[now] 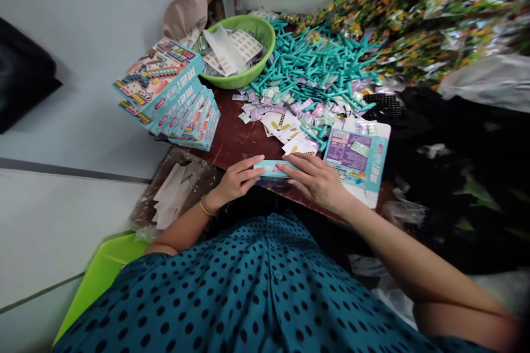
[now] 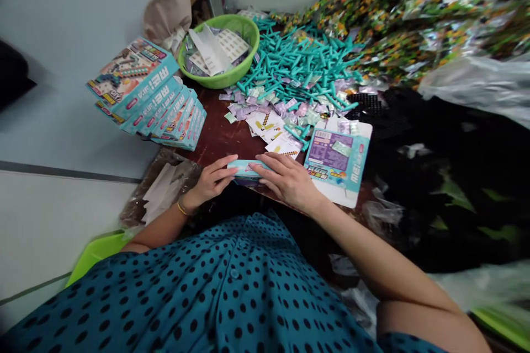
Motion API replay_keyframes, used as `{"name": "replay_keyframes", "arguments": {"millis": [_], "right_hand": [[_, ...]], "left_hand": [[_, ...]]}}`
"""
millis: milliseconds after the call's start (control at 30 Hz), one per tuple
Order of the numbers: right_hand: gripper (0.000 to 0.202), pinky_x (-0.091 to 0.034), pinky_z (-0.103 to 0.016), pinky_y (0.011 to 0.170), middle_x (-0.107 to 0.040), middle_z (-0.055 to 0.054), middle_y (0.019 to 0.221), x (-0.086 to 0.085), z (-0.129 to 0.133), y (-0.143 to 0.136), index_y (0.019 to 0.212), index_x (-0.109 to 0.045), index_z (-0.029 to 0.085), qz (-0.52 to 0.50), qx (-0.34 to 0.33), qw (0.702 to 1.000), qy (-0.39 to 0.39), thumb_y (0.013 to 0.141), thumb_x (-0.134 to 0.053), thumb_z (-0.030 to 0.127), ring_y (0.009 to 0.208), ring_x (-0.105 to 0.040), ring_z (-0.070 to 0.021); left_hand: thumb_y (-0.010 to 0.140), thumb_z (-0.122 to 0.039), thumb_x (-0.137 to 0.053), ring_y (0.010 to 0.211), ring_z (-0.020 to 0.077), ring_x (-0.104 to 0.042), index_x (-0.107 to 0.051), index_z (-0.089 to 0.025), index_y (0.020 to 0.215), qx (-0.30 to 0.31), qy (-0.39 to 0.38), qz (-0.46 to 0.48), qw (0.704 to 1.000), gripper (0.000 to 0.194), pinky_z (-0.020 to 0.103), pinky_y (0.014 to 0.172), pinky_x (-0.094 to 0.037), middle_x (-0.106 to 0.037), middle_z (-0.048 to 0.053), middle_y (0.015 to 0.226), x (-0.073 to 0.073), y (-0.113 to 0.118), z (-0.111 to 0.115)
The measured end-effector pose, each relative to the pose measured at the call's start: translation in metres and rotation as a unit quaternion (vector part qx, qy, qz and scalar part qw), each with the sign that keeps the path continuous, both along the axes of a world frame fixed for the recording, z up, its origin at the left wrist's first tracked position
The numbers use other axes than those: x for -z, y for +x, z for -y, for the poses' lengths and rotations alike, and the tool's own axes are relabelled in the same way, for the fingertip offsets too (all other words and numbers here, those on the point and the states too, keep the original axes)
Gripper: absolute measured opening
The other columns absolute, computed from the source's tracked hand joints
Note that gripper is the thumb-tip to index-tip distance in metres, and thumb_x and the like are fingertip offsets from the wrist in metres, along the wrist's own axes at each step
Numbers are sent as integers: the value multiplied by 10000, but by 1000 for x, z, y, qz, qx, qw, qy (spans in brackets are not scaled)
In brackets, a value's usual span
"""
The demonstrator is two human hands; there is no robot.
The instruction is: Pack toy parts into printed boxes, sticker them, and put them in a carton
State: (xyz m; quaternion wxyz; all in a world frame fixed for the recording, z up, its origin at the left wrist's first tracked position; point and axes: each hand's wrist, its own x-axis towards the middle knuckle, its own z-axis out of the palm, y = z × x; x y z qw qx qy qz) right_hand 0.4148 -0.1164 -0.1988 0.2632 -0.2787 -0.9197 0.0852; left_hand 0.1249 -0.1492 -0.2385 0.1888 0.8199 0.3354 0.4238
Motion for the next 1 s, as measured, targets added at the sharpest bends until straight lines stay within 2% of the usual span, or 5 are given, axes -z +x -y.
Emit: {"name": "replay_keyframes", "arguments": {"millis": [167, 267, 467, 600, 1000], "right_hand": [[461, -508, -509, 1109, -582, -85, 1494, 1, 4, -5, 1482, -556, 334, -99, 16, 993, -57, 1024, -553, 283, 1360, -559, -292], [624, -495, -565, 1108, -475, -120, 1580, 8, 11, 4, 1587, -390, 333, -266, 125, 952, -87, 998, -596, 333, 1408, -523, -329], [360, -512, -610, 1033, -695, -150, 1252, 84, 5, 56, 1238, -717, 221, -274, 359, 889, -81, 972, -583, 422, 1175, -660, -365], [343, -502, -678, 976, -690, -177, 1218, 139, 14, 70, 1111, -760, 217, -112, 372, 921, -31, 962, -523, 416, 1172, -627, -424], [334, -479, -607, 994, -681, -148, 1252, 158, 20, 67, 1164, -739, 222, -64, 375, 925, -3, 974, -507, 370, 1195, -590, -378]], "left_hand": [[850, -513, -755, 1150, 290, -686, -566, -164, 1324, -128, -241, 106, 956, 619, 478, 987, -567, -694, 174, 1259, 46, 40, 25], [848, -545, -729, 899, 253, -712, -655, -166, 1121, -169, -251, 85, 949, 472, 414, 839, -593, -741, 106, 1012, 32, 46, 35], [885, -498, -670, 1215, 292, -652, -586, -246, 1329, -353, 220, -9, 909, 518, 433, 1057, -503, -697, 107, 1265, -138, -60, 10], [928, -511, -626, 1304, 320, -573, -584, -214, 1367, -522, 170, -222, 806, 531, 478, 1137, -410, -646, 137, 1361, -216, -130, -33], [972, -462, -583, 1338, 310, -553, -636, -172, 1339, -481, 204, -243, 817, 470, 489, 1163, -365, -657, 164, 1369, -189, -130, -42]]}}
